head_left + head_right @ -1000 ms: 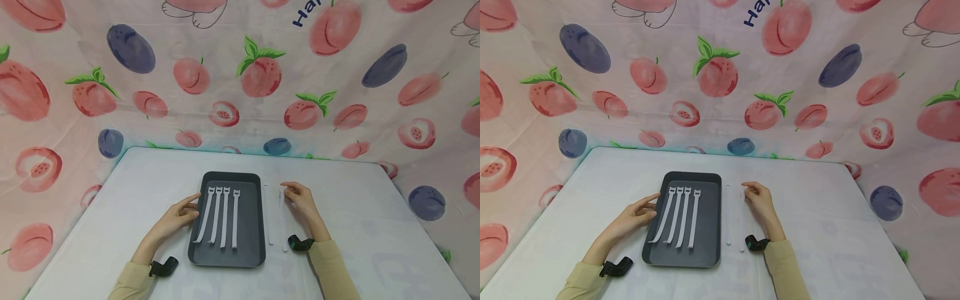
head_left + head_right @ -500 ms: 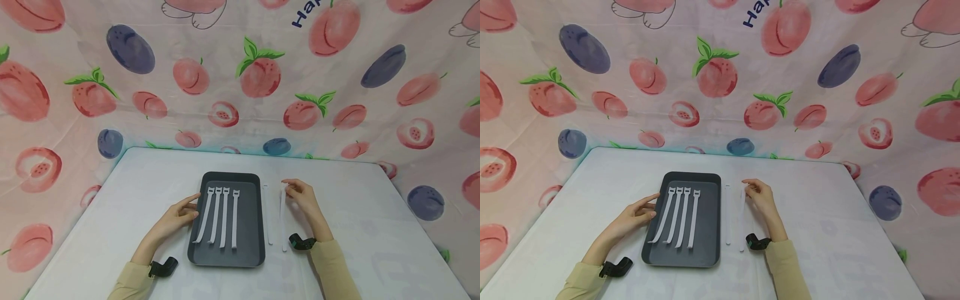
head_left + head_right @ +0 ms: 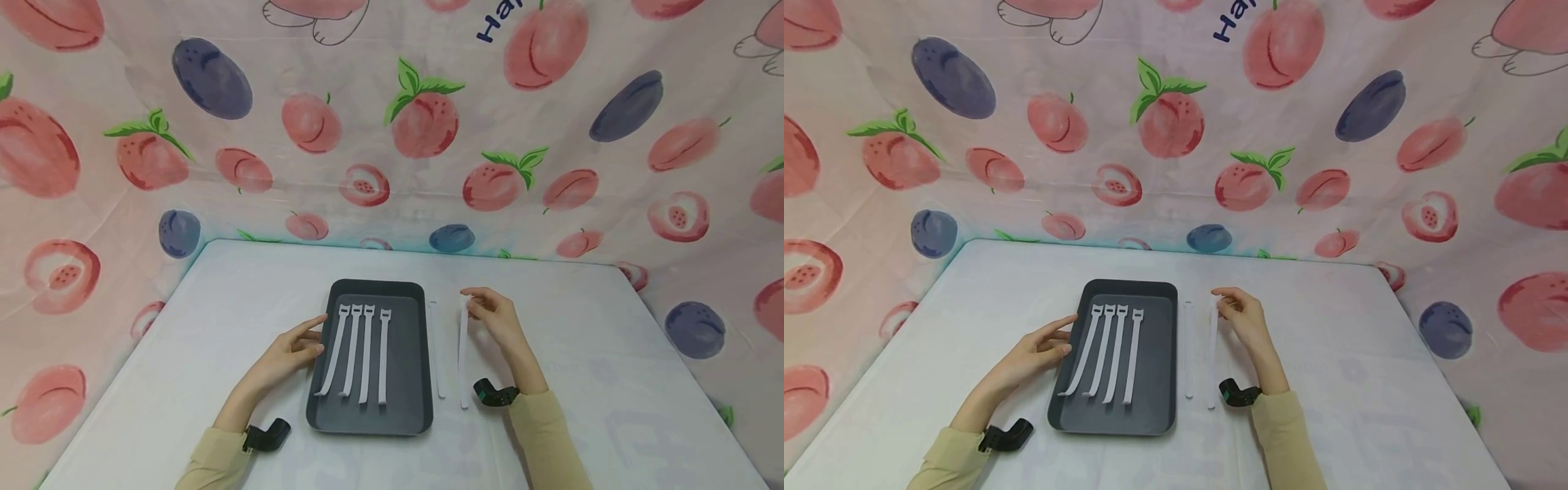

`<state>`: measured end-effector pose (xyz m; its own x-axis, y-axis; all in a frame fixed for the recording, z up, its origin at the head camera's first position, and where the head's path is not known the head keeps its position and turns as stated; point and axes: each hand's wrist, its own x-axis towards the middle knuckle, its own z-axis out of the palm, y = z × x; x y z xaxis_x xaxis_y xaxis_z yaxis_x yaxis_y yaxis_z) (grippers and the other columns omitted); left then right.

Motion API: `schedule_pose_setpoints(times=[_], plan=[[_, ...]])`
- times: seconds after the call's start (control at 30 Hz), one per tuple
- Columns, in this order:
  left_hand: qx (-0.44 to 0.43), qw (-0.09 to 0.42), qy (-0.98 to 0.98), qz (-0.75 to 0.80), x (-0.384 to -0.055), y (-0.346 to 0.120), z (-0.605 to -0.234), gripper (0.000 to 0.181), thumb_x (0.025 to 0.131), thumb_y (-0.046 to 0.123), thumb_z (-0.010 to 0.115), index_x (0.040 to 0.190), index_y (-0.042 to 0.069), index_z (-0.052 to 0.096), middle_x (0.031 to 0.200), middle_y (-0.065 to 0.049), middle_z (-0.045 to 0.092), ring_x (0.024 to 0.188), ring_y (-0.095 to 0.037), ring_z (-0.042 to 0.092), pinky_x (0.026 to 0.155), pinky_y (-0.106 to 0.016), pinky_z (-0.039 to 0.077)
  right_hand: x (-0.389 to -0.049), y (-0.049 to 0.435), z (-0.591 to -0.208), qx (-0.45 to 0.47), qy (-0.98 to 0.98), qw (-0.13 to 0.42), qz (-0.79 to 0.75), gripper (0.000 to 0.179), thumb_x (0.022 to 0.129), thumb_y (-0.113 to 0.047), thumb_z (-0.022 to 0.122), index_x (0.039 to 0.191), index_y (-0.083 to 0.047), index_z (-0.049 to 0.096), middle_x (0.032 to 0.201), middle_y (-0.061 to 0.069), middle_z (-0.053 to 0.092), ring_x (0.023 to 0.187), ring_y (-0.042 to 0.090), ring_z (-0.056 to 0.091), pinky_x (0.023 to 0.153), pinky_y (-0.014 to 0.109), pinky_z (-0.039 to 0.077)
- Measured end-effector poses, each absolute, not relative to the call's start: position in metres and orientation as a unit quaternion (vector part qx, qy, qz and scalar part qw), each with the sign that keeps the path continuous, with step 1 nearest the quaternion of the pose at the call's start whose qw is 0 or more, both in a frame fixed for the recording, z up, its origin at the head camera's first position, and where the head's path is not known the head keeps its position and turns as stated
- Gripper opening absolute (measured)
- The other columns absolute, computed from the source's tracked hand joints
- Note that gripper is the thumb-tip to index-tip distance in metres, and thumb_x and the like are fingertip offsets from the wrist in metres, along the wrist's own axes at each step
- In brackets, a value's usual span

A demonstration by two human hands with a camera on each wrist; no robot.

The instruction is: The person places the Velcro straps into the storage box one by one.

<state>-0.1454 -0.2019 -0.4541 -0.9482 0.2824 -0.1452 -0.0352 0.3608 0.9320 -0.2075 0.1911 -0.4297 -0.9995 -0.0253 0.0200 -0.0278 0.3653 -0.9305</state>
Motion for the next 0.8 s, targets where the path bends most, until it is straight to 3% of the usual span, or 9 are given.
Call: schedule_pose_setpoints(times=[0.17,0.33,0.8], plan=[[0.075,0.138,0.817,0.555,-0.146,-0.202,-0.455,0.059,0.094,0.024,0.061,0.148,0.022,0.038,0.136,-0.024,0.051,0.119,-0.033,0.058,0.095,-0.044,0.051,-0.208,0.191,-0.427,0.022,-0.828,-0.001,0.561,0.027,0.096,-0.012,0.057,0.121,-0.004,0.063,0.094,0.008,0.062,0.076,0.005,0.059,0.08,0.03,0.054],[0.083,0.138,0.816,0.555,-0.146,-0.203,-0.456,0.059,0.094,0.024,0.061,0.148,0.021,0.037,0.135,-0.024,0.051,0.119,-0.033,0.058,0.094,-0.044,0.052,-0.207,0.191,-0.424,0.03,-0.824,0.003,0.566,0.027,0.096,-0.012,0.057,0.121,-0.004,0.063,0.097,0.014,0.063,0.077,0.006,0.059,0.081,0.033,0.056],[0.089,0.146,0.809,0.562,-0.147,-0.204,-0.457,0.059,0.095,0.022,0.06,0.149,0.019,0.036,0.136,-0.025,0.049,0.119,-0.034,0.057,0.093,-0.044,0.052,-0.202,0.191,-0.414,0.048,-0.824,0.009,0.565,0.029,0.096,-0.014,0.058,0.122,-0.002,0.063,0.095,0.013,0.063,0.077,0.006,0.06,0.079,0.026,0.054]])
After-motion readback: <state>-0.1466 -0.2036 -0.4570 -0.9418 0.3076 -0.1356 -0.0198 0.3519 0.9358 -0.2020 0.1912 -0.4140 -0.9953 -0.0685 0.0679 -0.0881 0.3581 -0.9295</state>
